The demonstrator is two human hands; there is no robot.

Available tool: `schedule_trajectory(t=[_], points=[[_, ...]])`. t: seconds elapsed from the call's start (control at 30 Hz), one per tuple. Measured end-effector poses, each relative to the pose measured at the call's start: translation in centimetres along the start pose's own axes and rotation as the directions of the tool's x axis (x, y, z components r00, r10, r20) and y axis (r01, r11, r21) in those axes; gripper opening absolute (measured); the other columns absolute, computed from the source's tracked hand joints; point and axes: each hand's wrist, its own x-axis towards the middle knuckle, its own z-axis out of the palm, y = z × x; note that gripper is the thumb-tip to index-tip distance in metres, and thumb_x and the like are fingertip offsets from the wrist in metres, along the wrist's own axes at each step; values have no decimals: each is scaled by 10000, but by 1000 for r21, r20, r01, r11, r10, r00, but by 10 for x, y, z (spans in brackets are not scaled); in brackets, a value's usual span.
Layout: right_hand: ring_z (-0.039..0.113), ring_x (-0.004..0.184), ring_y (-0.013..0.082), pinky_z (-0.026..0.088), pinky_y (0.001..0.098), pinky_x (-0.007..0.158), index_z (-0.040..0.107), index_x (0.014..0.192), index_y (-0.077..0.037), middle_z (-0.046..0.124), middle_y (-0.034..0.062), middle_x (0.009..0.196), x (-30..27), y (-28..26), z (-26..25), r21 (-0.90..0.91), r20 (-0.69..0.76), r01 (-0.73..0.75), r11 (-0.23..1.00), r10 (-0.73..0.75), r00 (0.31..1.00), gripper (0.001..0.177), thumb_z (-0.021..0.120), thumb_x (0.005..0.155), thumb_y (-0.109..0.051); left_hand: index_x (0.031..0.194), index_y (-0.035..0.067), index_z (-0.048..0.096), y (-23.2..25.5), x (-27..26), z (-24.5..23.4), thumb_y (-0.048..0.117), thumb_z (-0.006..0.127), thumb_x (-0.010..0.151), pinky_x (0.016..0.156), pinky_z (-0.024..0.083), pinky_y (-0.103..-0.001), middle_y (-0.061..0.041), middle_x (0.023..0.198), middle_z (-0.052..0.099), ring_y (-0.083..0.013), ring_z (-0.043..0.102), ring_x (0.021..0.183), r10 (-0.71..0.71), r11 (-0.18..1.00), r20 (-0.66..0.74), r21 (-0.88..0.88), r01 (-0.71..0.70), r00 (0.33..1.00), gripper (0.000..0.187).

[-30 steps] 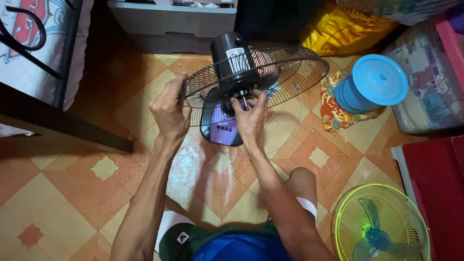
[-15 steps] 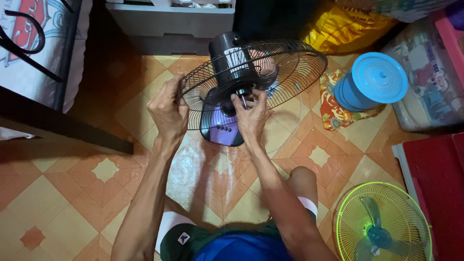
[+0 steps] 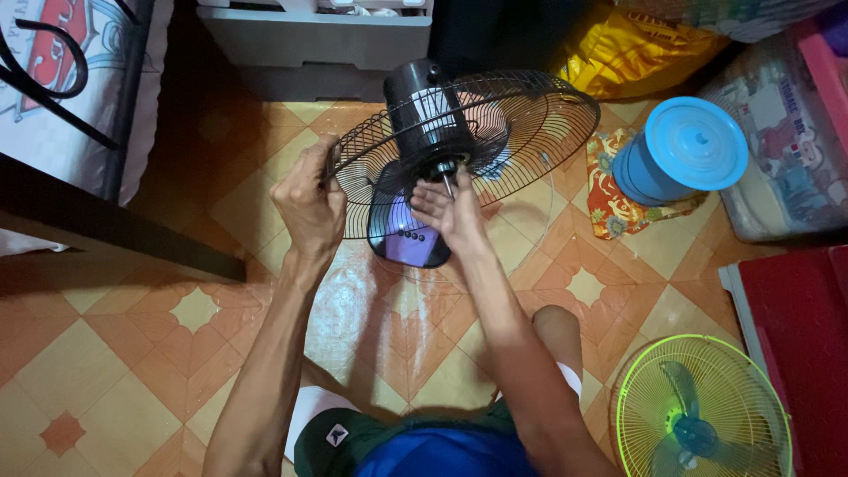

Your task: The person disassembles a standing fan by removing the front grille, unscrewing the central hub to detach the blades, and then removing the rear grille. The parts are placed on the floor beside the fan base.

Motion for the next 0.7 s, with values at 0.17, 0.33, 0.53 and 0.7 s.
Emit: schedule_trajectory(t=[0.17,0.33,0.53,0.7], points=[[744,850,237,636,443,768,636,1195,-3,739,118,964,12,-1,-15,-6,58,-129,992,130,990,739,234,1023,-598,1191,-8,694,-3,-1,2,-157,606,865,763,587,-385,-194,1016,737,-290,759,899,-11,1000,-4,-4,11,1000,369],[766,739,223,593,409,648,559,1209,-38,740,138,923,-29,-19,11,-446,-218,147,883,-267,939,660,395,963,-628,1185,19,722,-10,-4,9,-154,603,890,723,596,-359,-169,1022,765,-249,766,847,-35,999,-8,37,35,999,362],[784,689,221,616,391,618,525,1167,46,759,168,912,-44,-22,25,-756,-72,338,561,-584,809,715,579,884,-609,1195,4,706,-3,-5,3,-163,572,830,797,607,-374,-193,1058,752,-280,770,916,-38,999,-9,17,38,999,423],[801,810,194,641,392,752,628,1221,39,769,156,1017,-2,-10,-11,-140,40,25,990,-20,999,745,389,952,-614,1200,4,697,1,-3,0,-158,558,825,824,609,-372,-189,1042,745,-288,774,918,-65,997,14,-36,65,998,431]])
